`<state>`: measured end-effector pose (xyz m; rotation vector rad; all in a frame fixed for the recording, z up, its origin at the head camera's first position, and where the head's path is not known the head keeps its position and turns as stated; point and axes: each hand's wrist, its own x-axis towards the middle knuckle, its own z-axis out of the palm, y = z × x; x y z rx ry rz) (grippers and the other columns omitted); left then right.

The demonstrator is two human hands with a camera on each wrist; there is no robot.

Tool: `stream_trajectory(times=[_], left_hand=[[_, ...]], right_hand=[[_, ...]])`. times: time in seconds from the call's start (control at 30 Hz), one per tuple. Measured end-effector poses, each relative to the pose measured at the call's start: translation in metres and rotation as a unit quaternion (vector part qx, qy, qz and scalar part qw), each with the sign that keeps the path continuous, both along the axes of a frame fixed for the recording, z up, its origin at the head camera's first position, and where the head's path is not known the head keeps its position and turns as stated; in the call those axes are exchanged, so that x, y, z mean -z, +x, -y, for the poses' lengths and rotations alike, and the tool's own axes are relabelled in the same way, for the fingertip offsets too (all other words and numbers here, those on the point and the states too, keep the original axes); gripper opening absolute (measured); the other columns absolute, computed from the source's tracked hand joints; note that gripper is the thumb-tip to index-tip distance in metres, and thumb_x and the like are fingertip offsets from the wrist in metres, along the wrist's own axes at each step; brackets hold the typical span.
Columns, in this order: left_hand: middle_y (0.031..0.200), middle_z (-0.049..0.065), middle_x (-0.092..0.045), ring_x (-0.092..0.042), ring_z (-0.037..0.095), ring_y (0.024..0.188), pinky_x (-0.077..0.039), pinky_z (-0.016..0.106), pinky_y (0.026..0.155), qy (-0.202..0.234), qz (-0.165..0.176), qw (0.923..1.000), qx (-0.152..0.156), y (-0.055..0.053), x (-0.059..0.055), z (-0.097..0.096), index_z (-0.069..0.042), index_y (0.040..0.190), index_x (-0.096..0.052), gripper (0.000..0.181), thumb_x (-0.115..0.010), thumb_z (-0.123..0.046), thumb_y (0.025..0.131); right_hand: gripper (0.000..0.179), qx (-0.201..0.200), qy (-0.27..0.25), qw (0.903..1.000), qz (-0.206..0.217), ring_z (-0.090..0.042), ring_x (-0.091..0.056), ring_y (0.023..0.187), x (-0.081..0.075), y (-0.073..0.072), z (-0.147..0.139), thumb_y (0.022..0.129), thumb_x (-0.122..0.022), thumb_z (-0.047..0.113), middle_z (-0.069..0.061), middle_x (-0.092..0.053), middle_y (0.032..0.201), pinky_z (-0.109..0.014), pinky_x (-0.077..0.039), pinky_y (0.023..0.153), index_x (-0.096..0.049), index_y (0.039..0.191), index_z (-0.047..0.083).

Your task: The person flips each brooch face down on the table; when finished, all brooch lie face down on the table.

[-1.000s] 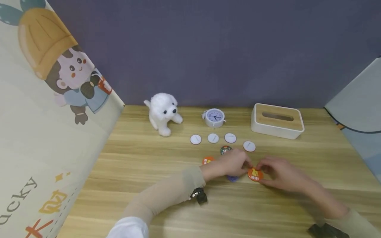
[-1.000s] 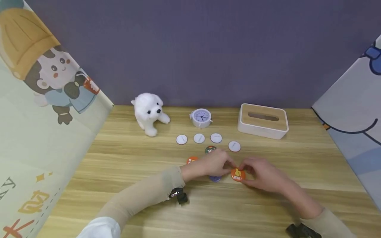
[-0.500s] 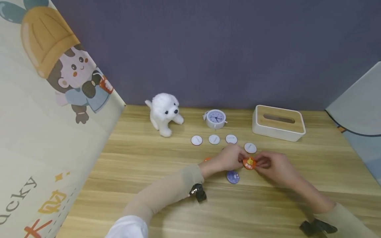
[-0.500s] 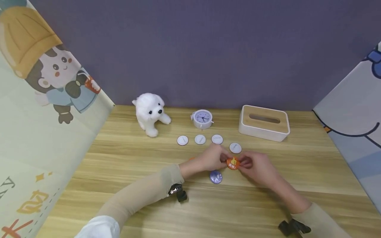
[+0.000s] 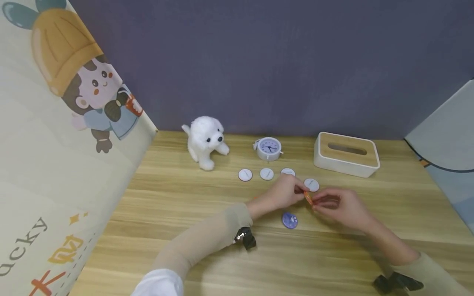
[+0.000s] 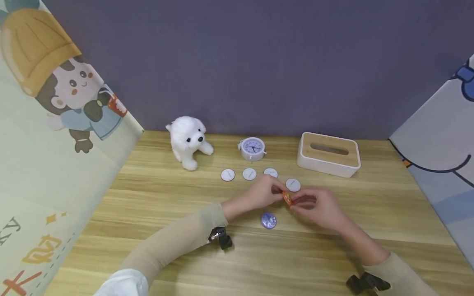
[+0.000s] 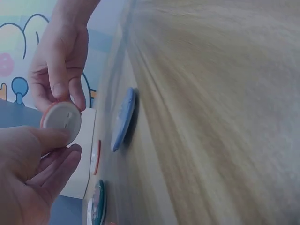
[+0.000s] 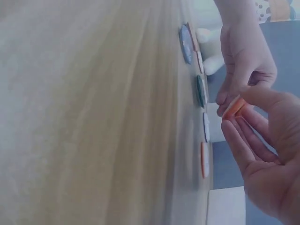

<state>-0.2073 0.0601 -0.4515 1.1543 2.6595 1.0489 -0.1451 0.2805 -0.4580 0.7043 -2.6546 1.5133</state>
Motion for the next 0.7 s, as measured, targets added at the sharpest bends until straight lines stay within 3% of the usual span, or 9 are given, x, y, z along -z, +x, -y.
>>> stream_trajectory(times=[0.13, 0.3, 0.37, 0.53, 0.63, 0.7], left_hand=[[0.101, 0.003, -0.084, -0.077, 0.001, 0.08, -0.053, 0.002, 0.069, 0.035, 0.02, 0.999, -0.016, 0.001, -0.002, 0.0, -0.007, 0.111, -0.083, 0.018, -0.081, -0.014, 0.095], [0.105, 0.009, -0.084, -0.078, 0.003, 0.081, -0.054, 0.001, 0.067, 0.091, 0.029, 0.9952, -0.019, 0.003, -0.005, 0.001, -0.003, 0.124, -0.077, 0.029, -0.079, -0.013, 0.097], [0.111, 0.009, -0.083, -0.079, 0.003, 0.086, -0.053, 0.0, 0.072, 0.095, 0.003, 0.9953, -0.018, 0.004, -0.006, 0.001, -0.005, 0.128, -0.075, 0.032, -0.079, -0.013, 0.097], [0.121, 0.009, -0.081, -0.081, 0.008, 0.094, -0.052, -0.001, 0.082, 0.088, -0.076, 0.9932, 0.005, 0.007, -0.007, 0.003, -0.006, 0.131, -0.074, 0.04, -0.083, -0.016, 0.093], [0.12, 0.009, -0.081, -0.08, 0.009, 0.095, -0.051, -0.001, 0.084, 0.072, -0.095, 0.9928, 0.011, 0.007, -0.006, 0.003, -0.006, 0.132, -0.074, 0.045, -0.086, -0.02, 0.091], [0.118, 0.009, -0.081, -0.079, 0.009, 0.095, -0.052, -0.001, 0.084, 0.064, -0.094, 0.9935, 0.01, 0.007, -0.005, 0.003, -0.006, 0.132, -0.074, 0.047, -0.087, -0.021, 0.09]], right_hand=[[0.023, 0.023, 0.0, 0.9991, -0.036, -0.005, -0.078, 0.09, -0.006, -0.001, -0.001, 0.085, -0.083, -0.008, -0.018, -0.079, 0.102, -0.018, -0.064, 0.079, -0.078, 0.105, 0.001], [0.018, 0.063, 0.001, 0.9961, -0.062, -0.002, -0.077, 0.088, -0.013, -0.004, -0.002, 0.087, -0.082, -0.007, -0.02, -0.079, 0.101, -0.014, -0.063, 0.078, -0.079, 0.103, 0.0], [0.018, 0.074, -0.005, 0.9951, -0.065, 0.002, -0.076, 0.088, -0.014, -0.005, -0.002, 0.087, -0.081, -0.009, -0.017, -0.079, 0.1, -0.013, -0.062, 0.078, -0.078, 0.104, -0.002], [0.029, 0.07, -0.058, 0.9938, -0.064, -0.001, -0.076, 0.086, -0.017, -0.008, -0.003, 0.086, -0.076, -0.018, 0.006, -0.077, 0.104, -0.015, -0.063, 0.076, -0.071, 0.114, -0.009], [0.036, 0.056, -0.069, 0.994, -0.064, -0.001, -0.076, 0.084, -0.016, -0.009, -0.004, 0.086, -0.074, -0.021, 0.015, -0.074, 0.109, -0.016, -0.063, 0.073, -0.068, 0.12, -0.01], [0.036, 0.056, -0.057, 0.9949, -0.062, -0.001, -0.076, 0.082, -0.016, -0.008, -0.004, 0.087, -0.075, -0.019, 0.013, -0.076, 0.111, -0.015, -0.062, 0.069, -0.069, 0.12, -0.008]])
